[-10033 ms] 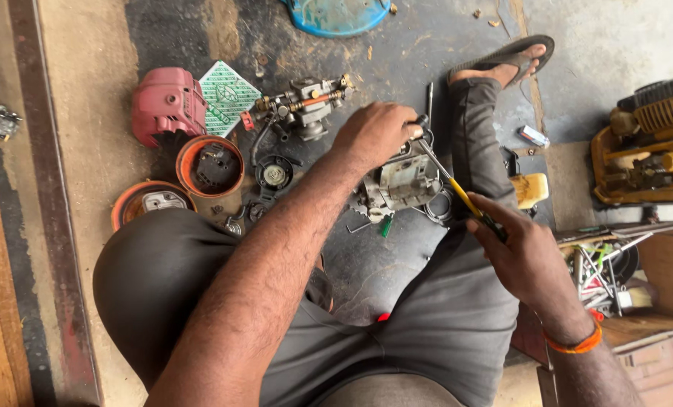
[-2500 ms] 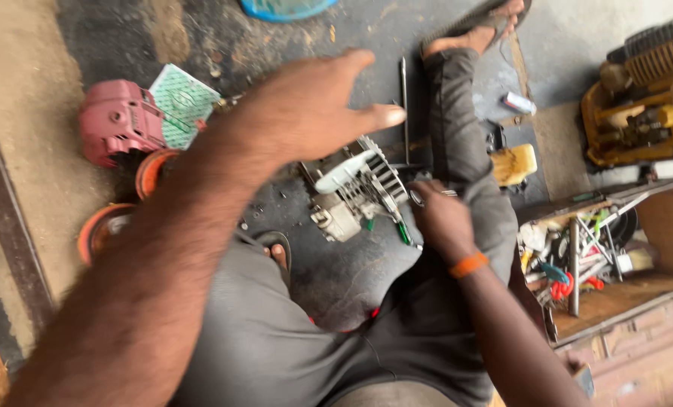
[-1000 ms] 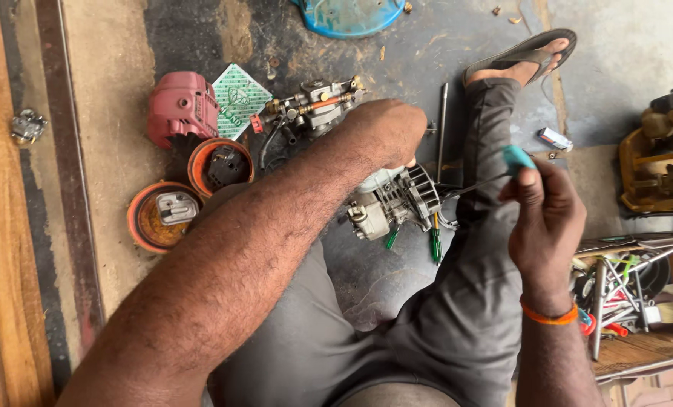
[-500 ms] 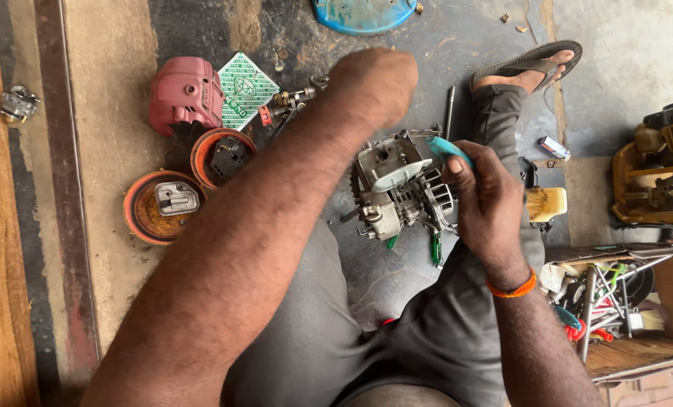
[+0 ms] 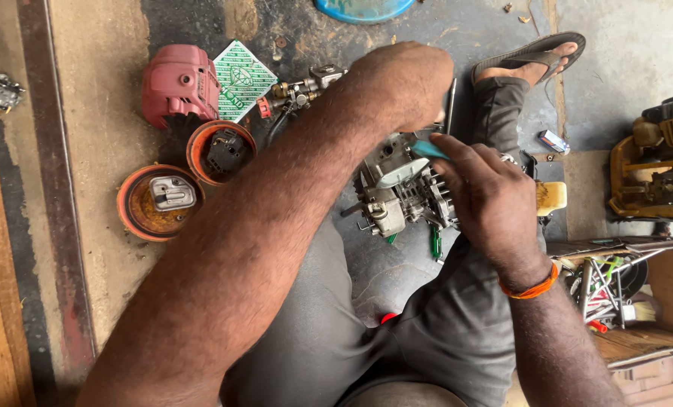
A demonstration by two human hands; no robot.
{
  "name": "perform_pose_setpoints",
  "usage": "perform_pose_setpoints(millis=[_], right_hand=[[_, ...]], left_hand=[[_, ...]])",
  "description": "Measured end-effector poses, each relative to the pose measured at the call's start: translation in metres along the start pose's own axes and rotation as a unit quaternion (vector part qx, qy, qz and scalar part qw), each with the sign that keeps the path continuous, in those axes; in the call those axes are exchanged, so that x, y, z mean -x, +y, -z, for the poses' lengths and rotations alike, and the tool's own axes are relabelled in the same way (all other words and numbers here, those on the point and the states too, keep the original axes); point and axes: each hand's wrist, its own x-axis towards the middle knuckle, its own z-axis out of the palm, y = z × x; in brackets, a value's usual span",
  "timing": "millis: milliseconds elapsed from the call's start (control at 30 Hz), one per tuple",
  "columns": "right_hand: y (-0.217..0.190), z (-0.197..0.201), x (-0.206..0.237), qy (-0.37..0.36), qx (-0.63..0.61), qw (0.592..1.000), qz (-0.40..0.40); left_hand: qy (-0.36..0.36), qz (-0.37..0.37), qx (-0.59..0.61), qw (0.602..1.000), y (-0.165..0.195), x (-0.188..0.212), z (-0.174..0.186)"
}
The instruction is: The person sits on the workshop floor repairing a small engine, likely from a brush cutter. They manipulate the engine housing and sprocket by hand, fit small parts, and use a screwdriver to loosen and tighten components while turning the engine over to reach different sides.
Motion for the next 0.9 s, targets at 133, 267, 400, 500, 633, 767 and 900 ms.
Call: perform_pose_setpoints(millis=[133, 267, 400, 500, 633, 767, 900], right_hand=[[-0.003, -0.001, -0.005, 0.002, 0.009, 0.999, 0.041], [-0.001, 0.001, -0.006, -0.012, -0.108, 0.992, 0.058], [0.005, 0.0, -0.004, -0.056, -0.178, 0.982, 0.012], [0.012, -0.007, -0.001, -0.06, -0.225, 0.972, -0.038], [0.022, -0.021, 0.01, -0.064, -0.195, 0.972, -0.117], [0.031, -0.039, 0.034, 0.017, 0.025, 1.0, 0.007], [0.038, -0.057, 0.057, -0.054, -0.012, 0.983, -0.174]], left_hand=[[-0.02, -0.045, -0.02, 0.999, 0.016, 0.02, 0.007], [-0.072, -0.055, -0.045, 0.995, 0.025, 0.04, 0.011], [-0.048, -0.065, -0.046, 0.996, 0.023, 0.052, 0.006], [-0.082, -0.039, -0.048, 0.995, 0.02, 0.055, -0.003], [0.004, -0.063, -0.103, 0.993, 0.019, 0.055, -0.019], [0.057, -0.079, -0.239, 0.966, 0.02, 0.057, -0.037], [0.107, -0.101, -0.272, 0.951, 0.022, 0.054, -0.049]])
